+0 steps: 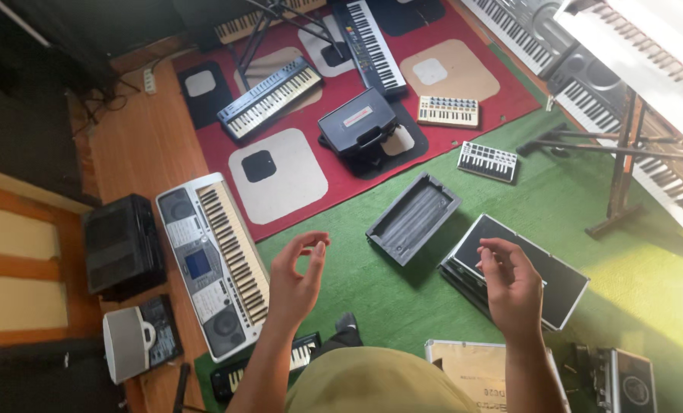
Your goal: The person places microphones and a protective foam insert into a hard-shell case, and then picks up a black electronic unit from the floor.
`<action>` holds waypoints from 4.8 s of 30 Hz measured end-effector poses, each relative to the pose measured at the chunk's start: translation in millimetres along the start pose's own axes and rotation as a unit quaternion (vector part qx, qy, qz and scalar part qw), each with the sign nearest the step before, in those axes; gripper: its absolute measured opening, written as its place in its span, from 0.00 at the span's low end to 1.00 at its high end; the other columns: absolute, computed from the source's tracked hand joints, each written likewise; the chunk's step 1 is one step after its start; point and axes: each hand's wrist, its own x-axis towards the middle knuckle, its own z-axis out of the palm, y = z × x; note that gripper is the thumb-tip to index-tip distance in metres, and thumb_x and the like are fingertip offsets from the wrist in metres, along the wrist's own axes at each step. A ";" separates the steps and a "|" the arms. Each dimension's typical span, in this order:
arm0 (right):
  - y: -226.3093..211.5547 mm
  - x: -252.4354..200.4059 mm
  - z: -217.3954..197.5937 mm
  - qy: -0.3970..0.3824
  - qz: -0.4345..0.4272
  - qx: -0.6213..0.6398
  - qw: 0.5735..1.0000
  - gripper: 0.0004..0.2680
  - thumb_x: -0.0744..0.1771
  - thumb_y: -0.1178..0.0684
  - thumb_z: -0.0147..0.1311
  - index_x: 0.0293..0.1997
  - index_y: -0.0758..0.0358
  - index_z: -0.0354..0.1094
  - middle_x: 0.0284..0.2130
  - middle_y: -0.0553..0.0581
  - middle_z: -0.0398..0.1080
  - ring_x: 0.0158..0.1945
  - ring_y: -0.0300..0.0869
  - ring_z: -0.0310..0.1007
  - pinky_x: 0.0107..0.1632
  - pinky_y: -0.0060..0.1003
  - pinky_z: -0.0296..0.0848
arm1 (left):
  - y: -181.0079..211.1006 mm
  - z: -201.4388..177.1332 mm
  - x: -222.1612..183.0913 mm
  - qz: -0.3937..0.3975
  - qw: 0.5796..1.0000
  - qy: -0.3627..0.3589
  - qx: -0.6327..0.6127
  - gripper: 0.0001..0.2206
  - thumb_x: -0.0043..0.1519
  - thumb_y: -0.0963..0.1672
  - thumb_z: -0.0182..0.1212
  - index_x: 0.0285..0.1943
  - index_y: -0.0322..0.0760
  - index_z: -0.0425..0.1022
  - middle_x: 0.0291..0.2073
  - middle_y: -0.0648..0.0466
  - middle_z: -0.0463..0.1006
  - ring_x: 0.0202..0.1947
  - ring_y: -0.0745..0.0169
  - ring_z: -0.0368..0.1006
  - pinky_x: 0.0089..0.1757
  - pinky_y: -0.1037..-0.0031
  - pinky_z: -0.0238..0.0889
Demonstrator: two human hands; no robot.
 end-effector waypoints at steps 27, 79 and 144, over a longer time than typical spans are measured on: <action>32.0 164.3 -0.5 0.098 -0.044 -0.021 0.994 0.07 0.70 0.57 0.51 0.52 0.67 0.71 0.48 0.56 0.76 0.49 0.38 0.77 0.50 0.32 0.75 | -33.7 119.8 225.0 0.058 0.986 -0.158 -0.015 0.17 0.65 0.44 0.58 0.61 0.34 0.75 0.56 0.49 0.82 0.60 0.56 0.75 0.58 0.63 0.64; 309.3 302.8 49.4 0.152 0.147 -0.073 0.975 0.17 0.68 0.61 0.50 0.66 0.68 0.60 0.51 0.62 0.73 0.51 0.41 0.76 0.52 0.36 0.75 | -300.8 394.9 403.4 -0.016 0.940 -0.339 0.033 0.18 0.65 0.42 0.57 0.63 0.30 0.72 0.57 0.45 0.80 0.62 0.53 0.75 0.58 0.63 0.65; 568.5 252.9 164.0 0.157 0.386 0.107 0.903 0.24 0.71 0.47 0.42 0.77 0.64 0.42 0.77 0.59 0.45 0.79 0.45 0.40 0.74 0.38 0.42 | -529.3 452.6 337.0 -0.278 0.847 -0.451 0.039 0.30 0.69 0.42 0.37 0.81 0.43 0.31 0.79 0.44 0.39 0.74 0.53 0.42 0.66 0.66 0.41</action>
